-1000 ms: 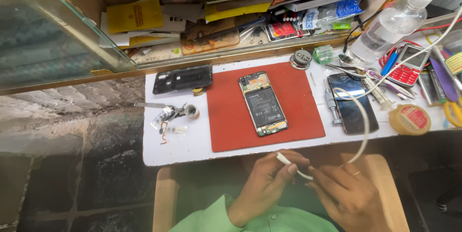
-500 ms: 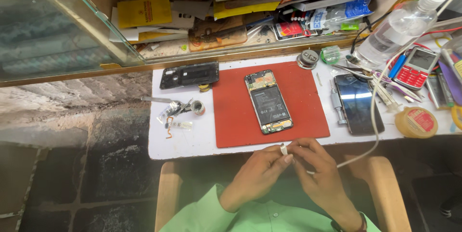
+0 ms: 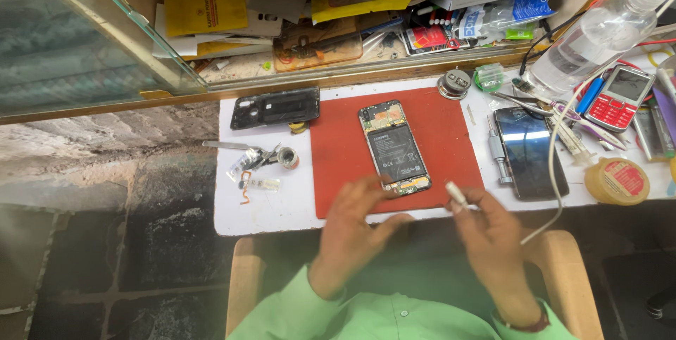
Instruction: The person reassembles a disassembled smartphone by connecting internal ribbon cables and installing the battery. They then connect a charging cable to test the device, repeatedly plugging and unplugging it while holding the phone.
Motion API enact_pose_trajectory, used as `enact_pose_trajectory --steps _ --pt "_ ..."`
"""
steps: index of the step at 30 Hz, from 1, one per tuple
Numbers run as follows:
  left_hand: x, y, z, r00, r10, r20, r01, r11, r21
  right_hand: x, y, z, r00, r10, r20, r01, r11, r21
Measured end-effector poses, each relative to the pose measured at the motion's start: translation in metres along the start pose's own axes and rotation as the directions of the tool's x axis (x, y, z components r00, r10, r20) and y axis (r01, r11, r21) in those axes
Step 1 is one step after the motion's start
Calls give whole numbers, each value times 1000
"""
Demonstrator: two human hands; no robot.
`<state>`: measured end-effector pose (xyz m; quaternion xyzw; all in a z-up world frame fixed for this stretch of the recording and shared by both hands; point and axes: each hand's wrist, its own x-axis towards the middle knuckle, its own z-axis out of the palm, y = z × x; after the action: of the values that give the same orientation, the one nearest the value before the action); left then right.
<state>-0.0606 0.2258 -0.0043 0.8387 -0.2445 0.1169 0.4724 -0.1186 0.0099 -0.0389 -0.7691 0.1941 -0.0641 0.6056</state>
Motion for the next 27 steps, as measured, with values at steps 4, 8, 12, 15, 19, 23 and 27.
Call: enact_pose_trajectory --steps 4,8,12,15,19,23,27 --pt "10 -24 -3 993 -60 101 37 977 211 28 -8 3 960 -279 17 279 960 10" --pt "2 -31 10 985 -27 171 -30 947 319 24 -13 21 986 -165 -16 160 975 -154" --pt "-10 -37 19 985 -9 171 -46 948 315 11 -5 27 971 -239 -18 239 970 -40" --pt "-13 -44 21 989 -12 150 -32 957 290 7 2 26 999 -22 35 14 978 206" --pt "-16 -47 23 994 5 105 -33 965 261 6 -1 27 986 159 58 -169 891 422" --pt "-19 -47 24 999 23 40 -31 978 208 1 -8 23 966 215 141 -257 790 557" --pt "-16 -44 21 999 39 20 -42 979 200 4 -14 23 961 201 188 -274 764 584"
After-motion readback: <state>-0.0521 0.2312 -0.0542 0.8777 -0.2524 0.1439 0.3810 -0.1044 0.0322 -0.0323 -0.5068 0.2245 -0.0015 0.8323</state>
